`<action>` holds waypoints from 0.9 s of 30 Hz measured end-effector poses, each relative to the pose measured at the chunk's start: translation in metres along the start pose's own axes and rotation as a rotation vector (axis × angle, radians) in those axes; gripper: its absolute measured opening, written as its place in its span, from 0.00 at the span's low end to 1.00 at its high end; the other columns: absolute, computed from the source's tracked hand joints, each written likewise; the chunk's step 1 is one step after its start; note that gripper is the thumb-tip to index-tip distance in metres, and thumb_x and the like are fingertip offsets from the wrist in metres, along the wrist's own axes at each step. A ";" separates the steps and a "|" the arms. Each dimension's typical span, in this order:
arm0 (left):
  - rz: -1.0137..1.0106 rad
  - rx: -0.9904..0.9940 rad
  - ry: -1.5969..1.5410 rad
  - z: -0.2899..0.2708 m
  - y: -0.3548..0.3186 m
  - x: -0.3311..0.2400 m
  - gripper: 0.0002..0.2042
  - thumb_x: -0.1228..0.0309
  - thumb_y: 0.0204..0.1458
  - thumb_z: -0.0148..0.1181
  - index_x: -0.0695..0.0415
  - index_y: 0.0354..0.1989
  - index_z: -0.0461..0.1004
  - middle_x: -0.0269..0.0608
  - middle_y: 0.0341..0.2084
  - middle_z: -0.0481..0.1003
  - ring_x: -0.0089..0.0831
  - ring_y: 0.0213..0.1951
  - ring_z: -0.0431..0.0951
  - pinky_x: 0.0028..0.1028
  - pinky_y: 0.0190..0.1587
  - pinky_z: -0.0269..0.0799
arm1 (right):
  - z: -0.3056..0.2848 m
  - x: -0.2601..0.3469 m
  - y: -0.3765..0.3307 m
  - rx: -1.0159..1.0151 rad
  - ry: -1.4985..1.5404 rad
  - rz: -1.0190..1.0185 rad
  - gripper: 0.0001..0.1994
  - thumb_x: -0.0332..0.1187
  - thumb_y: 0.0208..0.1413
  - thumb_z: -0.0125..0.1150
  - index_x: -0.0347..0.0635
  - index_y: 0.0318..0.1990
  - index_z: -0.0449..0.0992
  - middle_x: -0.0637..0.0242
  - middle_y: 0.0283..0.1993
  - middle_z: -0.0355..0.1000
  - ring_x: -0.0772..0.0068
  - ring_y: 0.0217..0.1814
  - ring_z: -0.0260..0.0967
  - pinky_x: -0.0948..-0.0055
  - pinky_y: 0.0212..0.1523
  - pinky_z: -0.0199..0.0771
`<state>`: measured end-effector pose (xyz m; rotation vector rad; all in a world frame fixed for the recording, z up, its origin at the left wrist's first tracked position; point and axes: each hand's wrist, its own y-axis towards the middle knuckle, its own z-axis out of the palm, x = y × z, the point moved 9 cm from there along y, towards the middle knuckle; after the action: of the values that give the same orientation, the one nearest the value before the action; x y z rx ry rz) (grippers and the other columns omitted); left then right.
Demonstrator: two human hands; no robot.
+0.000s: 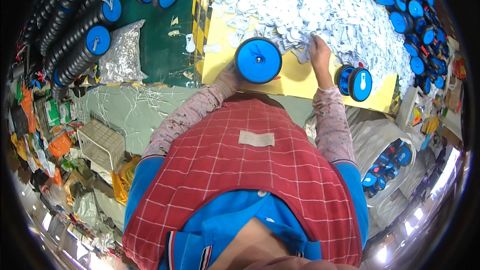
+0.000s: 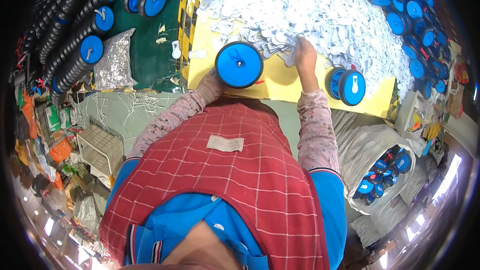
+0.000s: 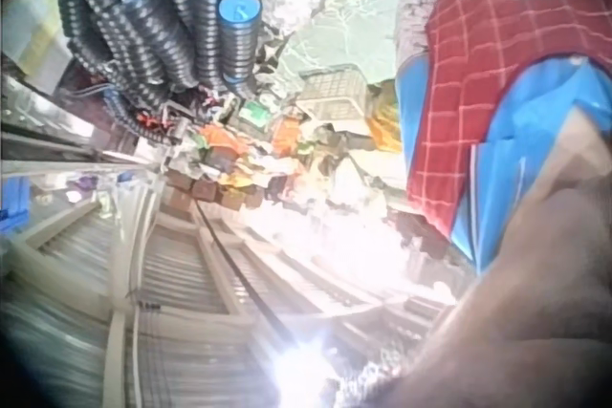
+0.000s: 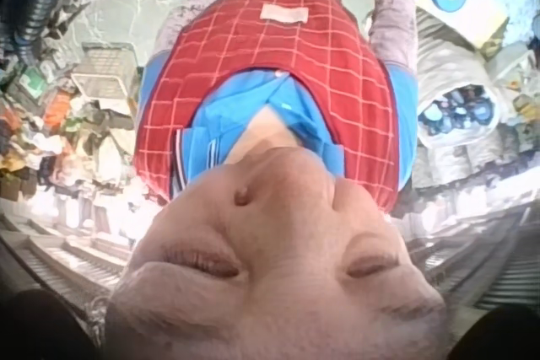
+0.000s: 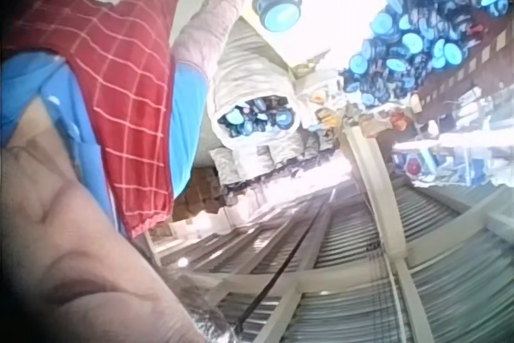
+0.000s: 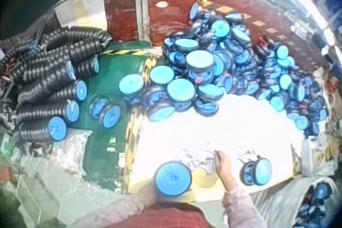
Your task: The person repeatedly picks up blue circular components and white plastic pieces from a yellow tray, inserts the white pieces into the blue components, and places the assembled units into a large white sack. The person handles items one at a time and occasionally transfers stacks of components between the tray and the sack.
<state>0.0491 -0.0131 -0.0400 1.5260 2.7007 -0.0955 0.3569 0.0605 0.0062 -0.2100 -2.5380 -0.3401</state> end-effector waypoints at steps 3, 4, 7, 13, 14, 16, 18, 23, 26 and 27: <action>0.039 0.068 -0.116 -0.022 -0.011 0.002 0.16 0.70 0.57 0.50 0.51 0.54 0.74 0.41 0.57 0.70 0.39 0.64 0.64 0.40 0.71 0.51 | -0.026 0.054 -0.015 0.147 0.381 0.313 0.13 0.27 0.59 0.61 0.40 0.51 0.78 0.61 0.40 0.79 0.70 0.35 0.75 0.73 0.39 0.74; 0.070 0.032 -0.209 -0.031 -0.018 0.008 0.14 0.71 0.57 0.52 0.53 0.52 0.74 0.44 0.55 0.71 0.41 0.62 0.66 0.39 0.68 0.57 | -0.017 0.061 -0.032 0.199 0.510 0.280 0.13 0.27 0.58 0.63 0.39 0.51 0.78 0.64 0.39 0.78 0.76 0.35 0.73 0.76 0.38 0.73; -0.204 -0.212 -0.531 -0.050 -0.037 0.048 0.11 0.71 0.57 0.56 0.57 0.48 0.75 0.49 0.46 0.73 0.44 0.51 0.74 0.38 0.57 0.69 | -0.011 0.131 -0.068 0.332 0.498 0.115 0.15 0.23 0.55 0.65 0.40 0.51 0.78 0.66 0.41 0.75 0.76 0.39 0.74 0.78 0.39 0.74; -0.469 -0.375 -0.963 -0.070 0.060 0.105 0.20 0.55 0.61 0.54 0.62 0.49 0.73 0.57 0.39 0.77 0.52 0.43 0.77 0.39 0.49 0.72 | -0.016 0.199 -0.078 0.185 -0.023 -0.230 0.18 0.23 0.50 0.66 0.41 0.50 0.79 0.55 0.47 0.74 0.53 0.48 0.70 0.62 0.48 0.73; -0.477 -0.258 -0.990 -0.045 0.071 0.103 0.22 0.53 0.62 0.53 0.63 0.50 0.72 0.57 0.39 0.77 0.53 0.44 0.77 0.39 0.49 0.72 | -0.019 0.201 -0.077 0.158 0.003 -0.226 0.15 0.24 0.50 0.64 0.40 0.48 0.79 0.56 0.45 0.73 0.53 0.46 0.69 0.63 0.47 0.73; -0.436 -0.030 -1.381 -0.007 0.074 0.091 0.21 0.55 0.65 0.49 0.61 0.53 0.70 0.49 0.43 0.75 0.39 0.45 0.76 0.34 0.49 0.73 | -0.021 0.206 -0.078 0.116 0.063 -0.167 0.14 0.24 0.50 0.65 0.40 0.46 0.80 0.56 0.44 0.73 0.52 0.46 0.69 0.62 0.47 0.73; -0.433 0.118 -1.823 0.023 0.065 0.075 0.21 0.55 0.66 0.47 0.60 0.57 0.67 0.42 0.49 0.73 0.27 0.46 0.75 0.30 0.49 0.74 | -0.016 0.214 -0.078 0.069 0.128 -0.110 0.12 0.25 0.49 0.67 0.41 0.43 0.81 0.57 0.43 0.74 0.53 0.46 0.69 0.62 0.46 0.72; -0.496 0.119 -1.822 -0.022 0.039 0.059 0.26 0.57 0.64 0.52 0.63 0.63 0.63 0.47 0.50 0.73 0.31 0.49 0.75 0.30 0.51 0.74 | 0.010 0.211 -0.078 -0.001 -0.008 -0.107 0.14 0.32 0.44 0.73 0.43 0.41 0.82 0.56 0.47 0.74 0.53 0.48 0.69 0.61 0.49 0.71; -0.516 0.105 -1.580 -0.024 0.033 0.068 0.29 0.57 0.60 0.58 0.65 0.63 0.63 0.51 0.51 0.74 0.36 0.50 0.76 0.32 0.53 0.72 | 0.009 0.204 -0.058 -0.036 -0.149 -0.040 0.30 0.39 0.35 0.78 0.44 0.51 0.77 0.48 0.52 0.71 0.45 0.54 0.68 0.55 0.56 0.68; -0.512 0.114 -1.532 -0.025 0.035 0.067 0.29 0.57 0.60 0.57 0.65 0.63 0.63 0.52 0.52 0.74 0.37 0.50 0.76 0.33 0.54 0.72 | 0.029 0.171 -0.053 0.074 0.172 0.160 0.37 0.39 0.32 0.80 0.40 0.55 0.73 0.44 0.53 0.70 0.41 0.56 0.67 0.55 0.59 0.68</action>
<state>0.0451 0.0638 -0.0202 0.2803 1.6341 -0.9514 0.1891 0.0316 0.0674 -0.3386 -2.3419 -0.1930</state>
